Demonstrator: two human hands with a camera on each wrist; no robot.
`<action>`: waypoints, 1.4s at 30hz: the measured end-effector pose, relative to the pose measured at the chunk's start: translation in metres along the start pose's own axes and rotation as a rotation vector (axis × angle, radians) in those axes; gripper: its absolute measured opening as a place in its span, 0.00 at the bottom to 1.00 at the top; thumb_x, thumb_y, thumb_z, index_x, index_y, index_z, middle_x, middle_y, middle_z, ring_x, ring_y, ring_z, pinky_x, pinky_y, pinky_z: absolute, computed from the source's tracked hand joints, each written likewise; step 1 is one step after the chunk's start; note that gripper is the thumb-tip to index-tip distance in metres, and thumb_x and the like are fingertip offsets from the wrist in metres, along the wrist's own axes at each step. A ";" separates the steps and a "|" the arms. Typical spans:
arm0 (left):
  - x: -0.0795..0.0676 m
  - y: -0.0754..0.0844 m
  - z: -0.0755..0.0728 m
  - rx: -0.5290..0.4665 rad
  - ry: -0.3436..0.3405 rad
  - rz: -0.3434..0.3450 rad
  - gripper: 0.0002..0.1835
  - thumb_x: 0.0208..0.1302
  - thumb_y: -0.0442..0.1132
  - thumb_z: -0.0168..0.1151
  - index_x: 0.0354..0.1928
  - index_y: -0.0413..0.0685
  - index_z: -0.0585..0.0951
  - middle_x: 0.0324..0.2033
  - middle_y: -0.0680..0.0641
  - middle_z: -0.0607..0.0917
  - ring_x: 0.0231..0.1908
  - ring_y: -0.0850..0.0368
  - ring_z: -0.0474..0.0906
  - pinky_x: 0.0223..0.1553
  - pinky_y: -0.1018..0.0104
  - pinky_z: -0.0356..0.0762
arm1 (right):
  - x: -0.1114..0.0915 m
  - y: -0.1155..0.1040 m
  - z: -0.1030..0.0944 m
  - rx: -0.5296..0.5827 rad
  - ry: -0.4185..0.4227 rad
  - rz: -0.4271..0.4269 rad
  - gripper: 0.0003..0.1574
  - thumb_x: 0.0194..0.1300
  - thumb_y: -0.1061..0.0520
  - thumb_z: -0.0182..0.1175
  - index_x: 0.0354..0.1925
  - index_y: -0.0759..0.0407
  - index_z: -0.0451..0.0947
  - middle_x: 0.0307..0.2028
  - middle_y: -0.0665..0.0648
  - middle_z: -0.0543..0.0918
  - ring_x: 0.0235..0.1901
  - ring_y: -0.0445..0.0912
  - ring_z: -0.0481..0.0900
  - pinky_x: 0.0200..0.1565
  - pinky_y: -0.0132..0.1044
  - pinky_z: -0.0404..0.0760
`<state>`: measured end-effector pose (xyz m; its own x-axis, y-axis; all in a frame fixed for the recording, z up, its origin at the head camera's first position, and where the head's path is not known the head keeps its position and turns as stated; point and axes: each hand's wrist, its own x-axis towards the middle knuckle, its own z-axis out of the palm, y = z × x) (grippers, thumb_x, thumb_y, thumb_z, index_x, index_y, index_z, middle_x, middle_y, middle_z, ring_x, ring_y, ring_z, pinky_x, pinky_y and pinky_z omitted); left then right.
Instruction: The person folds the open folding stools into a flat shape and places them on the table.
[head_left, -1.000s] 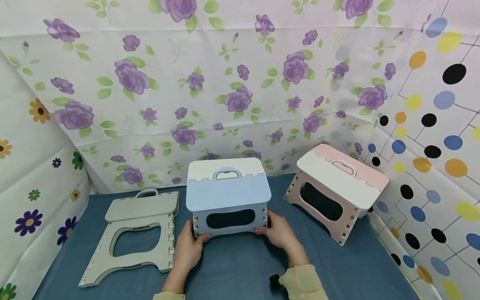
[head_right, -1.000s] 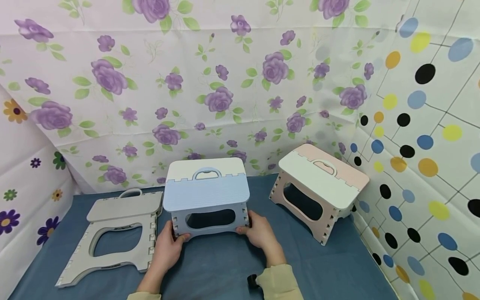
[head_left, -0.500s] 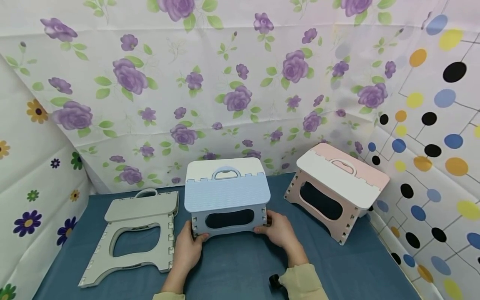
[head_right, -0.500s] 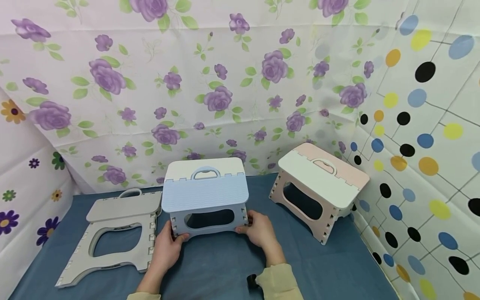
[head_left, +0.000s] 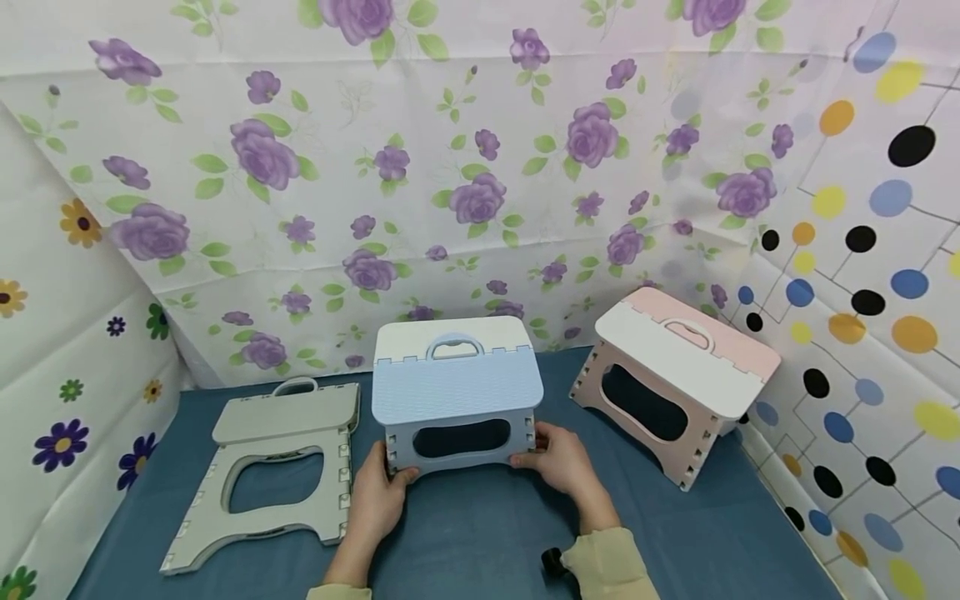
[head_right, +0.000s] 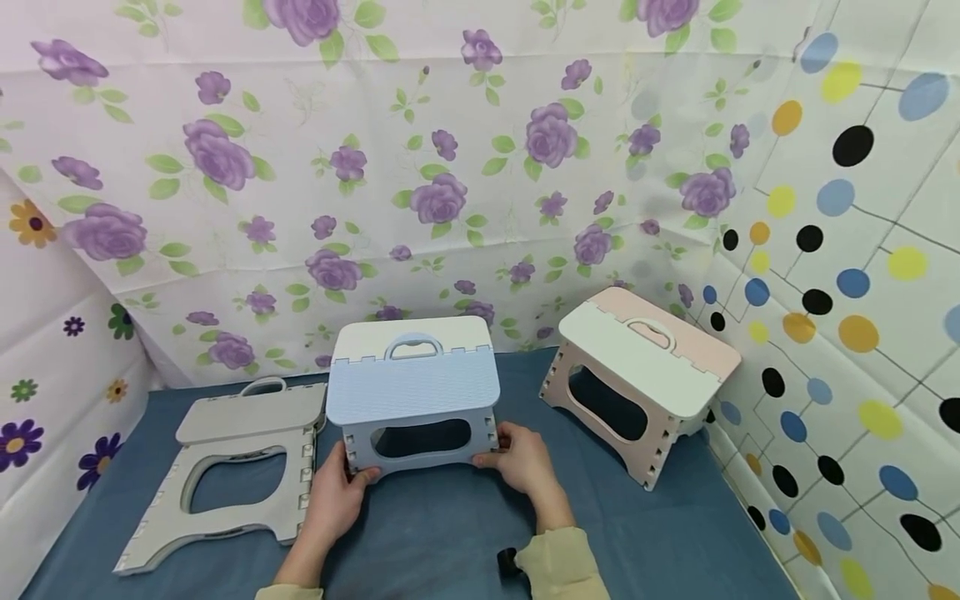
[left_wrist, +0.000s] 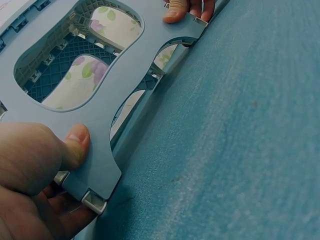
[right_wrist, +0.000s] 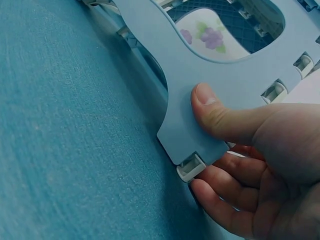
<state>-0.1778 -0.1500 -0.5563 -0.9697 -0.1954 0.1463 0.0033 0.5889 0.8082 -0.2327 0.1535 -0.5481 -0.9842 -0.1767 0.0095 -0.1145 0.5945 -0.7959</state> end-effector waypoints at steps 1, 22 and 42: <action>0.000 0.000 0.000 -0.001 0.000 0.001 0.22 0.63 0.36 0.70 0.56 0.41 0.73 0.49 0.41 0.81 0.47 0.48 0.79 0.47 0.49 0.76 | 0.000 0.000 0.000 0.000 0.003 0.004 0.27 0.52 0.42 0.77 0.49 0.47 0.82 0.39 0.45 0.85 0.37 0.41 0.80 0.40 0.44 0.79; 0.001 0.000 -0.002 -0.006 -0.005 -0.010 0.21 0.63 0.36 0.70 0.55 0.42 0.74 0.48 0.42 0.82 0.45 0.50 0.79 0.45 0.51 0.76 | -0.001 0.001 0.003 0.019 0.024 -0.029 0.23 0.53 0.45 0.77 0.46 0.48 0.83 0.37 0.45 0.86 0.36 0.40 0.81 0.40 0.42 0.80; 0.000 -0.001 -0.001 0.004 0.012 -0.002 0.21 0.62 0.36 0.71 0.54 0.43 0.75 0.46 0.43 0.83 0.43 0.52 0.80 0.42 0.53 0.77 | 0.001 0.003 0.003 0.065 0.002 -0.027 0.22 0.54 0.48 0.77 0.47 0.49 0.83 0.37 0.46 0.86 0.36 0.41 0.81 0.40 0.43 0.79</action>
<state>-0.1772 -0.1509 -0.5565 -0.9668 -0.2060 0.1513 0.0002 0.5915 0.8063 -0.2336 0.1525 -0.5526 -0.9812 -0.1904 0.0324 -0.1319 0.5378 -0.8327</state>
